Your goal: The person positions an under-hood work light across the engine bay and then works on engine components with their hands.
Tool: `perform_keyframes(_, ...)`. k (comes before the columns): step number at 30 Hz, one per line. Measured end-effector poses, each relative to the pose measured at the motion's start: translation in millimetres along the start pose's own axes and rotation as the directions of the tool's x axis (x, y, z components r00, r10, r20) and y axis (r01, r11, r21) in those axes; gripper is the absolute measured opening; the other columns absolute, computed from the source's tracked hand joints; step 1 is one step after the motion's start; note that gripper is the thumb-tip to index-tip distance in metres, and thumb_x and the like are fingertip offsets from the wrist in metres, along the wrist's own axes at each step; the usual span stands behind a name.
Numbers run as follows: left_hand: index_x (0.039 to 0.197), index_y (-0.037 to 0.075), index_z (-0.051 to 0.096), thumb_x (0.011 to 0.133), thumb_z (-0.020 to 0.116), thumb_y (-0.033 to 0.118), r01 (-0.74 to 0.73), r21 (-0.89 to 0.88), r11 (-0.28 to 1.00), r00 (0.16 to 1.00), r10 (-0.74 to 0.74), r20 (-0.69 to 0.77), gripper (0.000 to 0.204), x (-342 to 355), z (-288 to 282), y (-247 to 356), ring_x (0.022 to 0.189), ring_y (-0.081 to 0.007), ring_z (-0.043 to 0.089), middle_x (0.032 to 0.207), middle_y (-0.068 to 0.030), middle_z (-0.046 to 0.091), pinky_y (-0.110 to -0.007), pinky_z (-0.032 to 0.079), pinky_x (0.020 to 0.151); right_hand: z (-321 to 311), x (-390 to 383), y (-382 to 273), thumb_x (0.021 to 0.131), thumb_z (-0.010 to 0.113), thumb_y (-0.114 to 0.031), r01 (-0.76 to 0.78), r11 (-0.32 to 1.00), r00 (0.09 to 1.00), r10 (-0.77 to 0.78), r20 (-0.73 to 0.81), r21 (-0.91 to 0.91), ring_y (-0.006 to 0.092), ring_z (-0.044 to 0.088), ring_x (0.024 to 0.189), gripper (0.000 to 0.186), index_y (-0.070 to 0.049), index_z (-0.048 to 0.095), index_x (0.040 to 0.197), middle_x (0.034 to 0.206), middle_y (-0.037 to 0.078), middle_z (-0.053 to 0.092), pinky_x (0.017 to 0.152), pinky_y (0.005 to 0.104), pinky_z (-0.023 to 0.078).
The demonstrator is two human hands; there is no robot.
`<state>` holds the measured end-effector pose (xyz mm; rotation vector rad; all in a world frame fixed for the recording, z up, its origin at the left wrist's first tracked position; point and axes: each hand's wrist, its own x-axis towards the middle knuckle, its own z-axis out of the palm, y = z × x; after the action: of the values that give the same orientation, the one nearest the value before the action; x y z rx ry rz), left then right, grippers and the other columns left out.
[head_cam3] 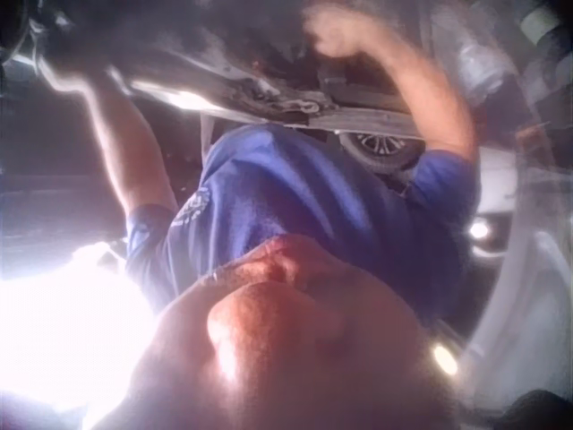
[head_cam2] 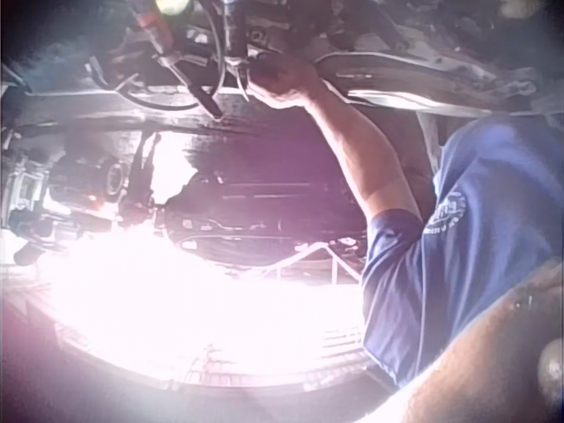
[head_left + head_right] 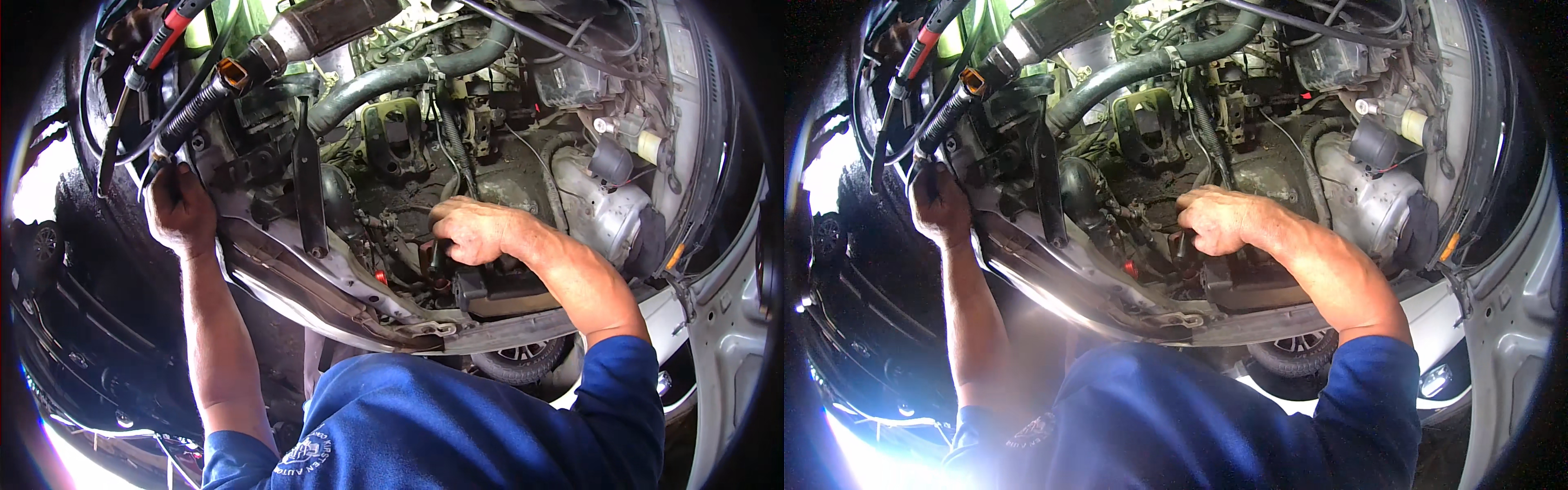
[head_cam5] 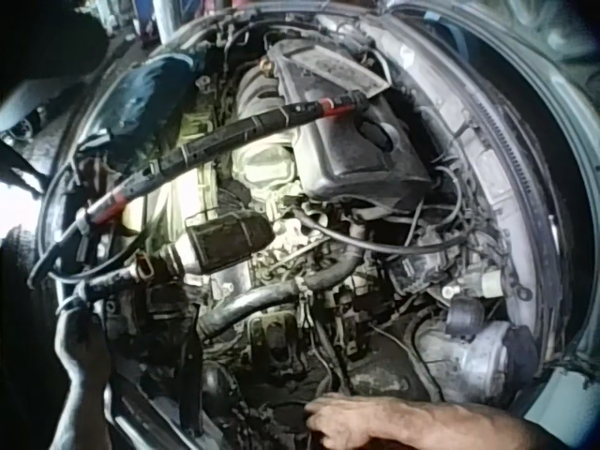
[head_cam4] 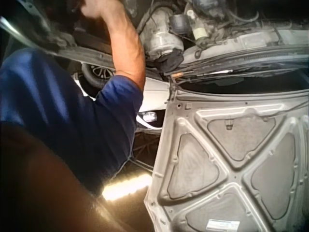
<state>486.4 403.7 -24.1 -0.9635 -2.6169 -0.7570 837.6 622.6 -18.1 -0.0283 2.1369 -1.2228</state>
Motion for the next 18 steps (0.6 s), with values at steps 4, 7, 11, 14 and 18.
perform_keyframes(4, 0.098, 0.000, 0.066, 0.089, 0.066, 0.015, 0.209, -0.296, 0.932, 0.973, -0.228, -0.031, 0.017, 3, -11, 10, 0.083, -0.0181, 0.065, 0.093, -0.0097, 0.069, -0.030, 0.051, 0.077, -6, 6, -6, 0.082, 0.060, -0.021, -0.187, 0.974, 0.981, 0.177, 0.085, 0.129, 0.0373, 0.056, 0.105, 0.029, 0.003, 0.061, 0.098, 0.104, 0.019, 0.059, 0.089, 0.0428, 0.046)
perform_keyframes(7, 0.093, 0.000, 0.064, 0.087, 0.065, 0.008, 0.009, -0.380, 0.925, 0.999, -0.026, -0.041, 0.010, -16, -39, 35, 0.080, -0.0170, 0.063, 0.088, -0.0080, 0.067, -0.029, 0.050, 0.074, 3, 18, -3, 0.088, 0.058, -0.024, -0.233, 0.959, 0.970, 0.242, -0.036, 0.162, 0.0413, 0.059, 0.098, 0.028, 0.003, 0.058, 0.096, 0.097, 0.023, 0.062, 0.084, 0.0460, 0.047)
perform_keyframes(11, 0.088, 0.005, 0.064, 0.068, 0.070, 0.002, -0.416, -0.602, 0.682, 0.732, 0.643, 0.223, 0.021, -31, -77, 125, 0.058, -0.0191, 0.057, 0.070, -0.0032, 0.058, -0.031, 0.047, 0.053, 10, 40, -5, 0.087, 0.059, -0.024, -0.347, 0.934, 0.932, 0.354, -0.076, 0.087, 0.0419, 0.060, 0.099, 0.029, 0.001, 0.059, 0.102, 0.100, 0.024, 0.064, 0.085, 0.0463, 0.048)
perform_keyframes(14, 0.082, 0.008, 0.064, 0.063, 0.070, 0.002, -0.256, -0.776, 0.576, 0.672, 0.683, 0.285, 0.021, -63, -80, 159, 0.049, -0.0200, 0.050, 0.059, -0.0015, 0.045, -0.034, 0.043, 0.047, 10, 71, -20, 0.085, 0.060, -0.020, -0.456, 0.889, 0.887, 0.458, -0.056, 0.052, 0.0387, 0.060, 0.104, 0.032, -0.004, 0.061, 0.113, 0.107, 0.023, 0.064, 0.089, 0.0442, 0.049)
perform_keyframes(18, 0.085, 0.007, 0.064, 0.065, 0.072, 0.002, -0.209, -0.643, 0.737, 0.810, 0.499, 0.309, 0.022, -58, -81, 137, 0.052, -0.0202, 0.054, 0.064, -0.0045, 0.055, -0.034, 0.044, 0.048, 37, 99, -1, 0.076, 0.060, -0.007, -0.586, 0.807, 0.811, 0.584, -0.048, -0.075, 0.0344, 0.062, 0.105, 0.035, -0.006, 0.065, 0.111, 0.105, 0.019, 0.067, 0.089, 0.0418, 0.050)
